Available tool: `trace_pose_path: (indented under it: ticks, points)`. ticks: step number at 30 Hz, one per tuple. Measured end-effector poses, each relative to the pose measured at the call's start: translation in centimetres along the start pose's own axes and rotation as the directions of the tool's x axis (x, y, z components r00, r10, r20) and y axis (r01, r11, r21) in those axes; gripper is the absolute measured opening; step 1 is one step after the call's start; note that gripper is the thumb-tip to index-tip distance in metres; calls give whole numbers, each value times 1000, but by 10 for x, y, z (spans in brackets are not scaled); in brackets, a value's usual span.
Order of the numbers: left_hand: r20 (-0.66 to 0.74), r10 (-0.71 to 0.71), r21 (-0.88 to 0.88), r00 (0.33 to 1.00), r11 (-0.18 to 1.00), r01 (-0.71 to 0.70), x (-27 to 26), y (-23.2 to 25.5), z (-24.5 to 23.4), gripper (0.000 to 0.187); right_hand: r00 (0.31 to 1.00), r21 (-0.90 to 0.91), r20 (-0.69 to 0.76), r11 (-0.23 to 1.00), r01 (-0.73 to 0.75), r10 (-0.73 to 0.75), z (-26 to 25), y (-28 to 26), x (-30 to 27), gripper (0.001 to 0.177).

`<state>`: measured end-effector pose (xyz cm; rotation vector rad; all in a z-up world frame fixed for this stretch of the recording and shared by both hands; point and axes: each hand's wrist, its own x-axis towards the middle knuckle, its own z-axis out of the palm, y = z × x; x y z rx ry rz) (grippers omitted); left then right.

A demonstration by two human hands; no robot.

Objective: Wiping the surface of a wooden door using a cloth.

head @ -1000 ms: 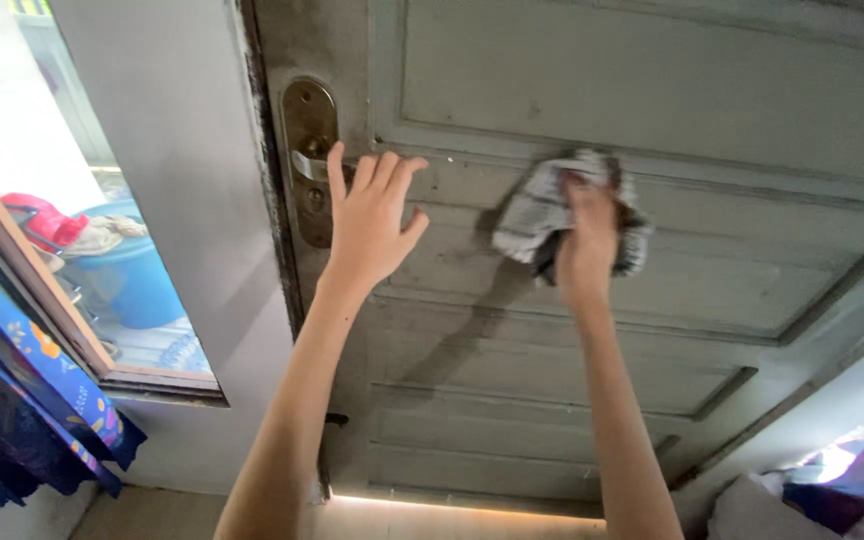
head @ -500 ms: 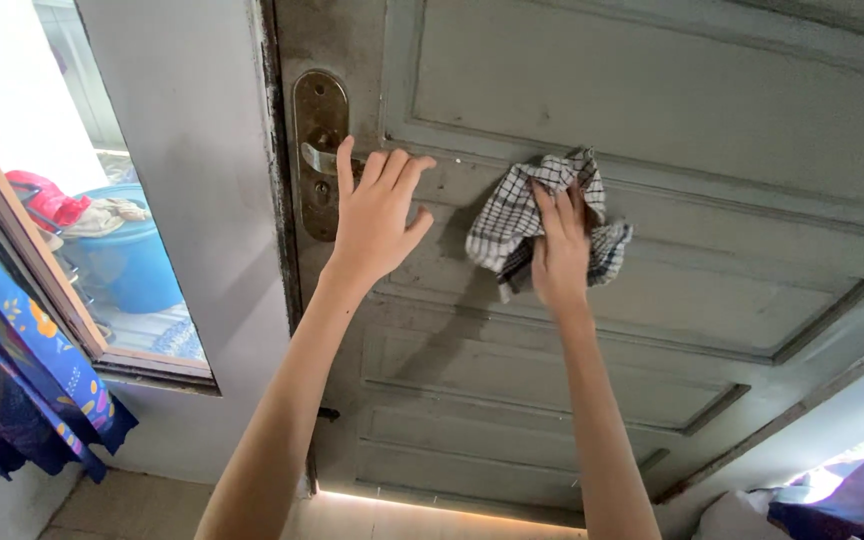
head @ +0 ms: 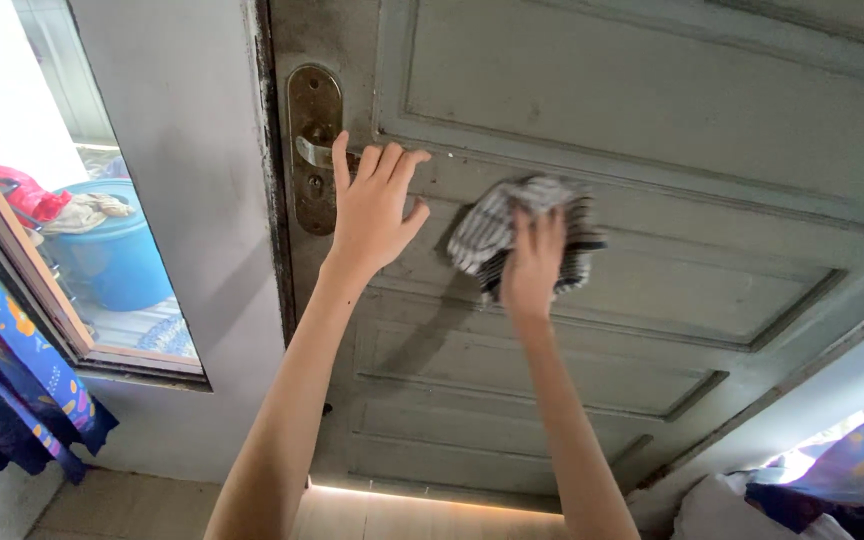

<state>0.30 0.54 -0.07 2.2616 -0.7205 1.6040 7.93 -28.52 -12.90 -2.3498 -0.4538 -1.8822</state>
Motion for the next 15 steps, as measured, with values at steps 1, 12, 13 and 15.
trace_pose_path:
  ticks: [1,12,13,15]
  points:
    - [-2,0,-3,1000,1000,0,1,0,0,49,1000,-3,0,1000,2,-2,-14,-13,7,64]
    - [46,-6,-34,999,999,8,-1,-3,2,44,979,-38,203,999,-29,36,-50,-44,27,67]
    - [45,-6,-35,999,999,8,0,-3,2,44,979,-39,203,999,-29,36,-49,-38,25,67]
    - [50,0,-44,999,999,2,0,-4,2,36,972,-25,234,1000,-12,17,-47,-27,22,62]
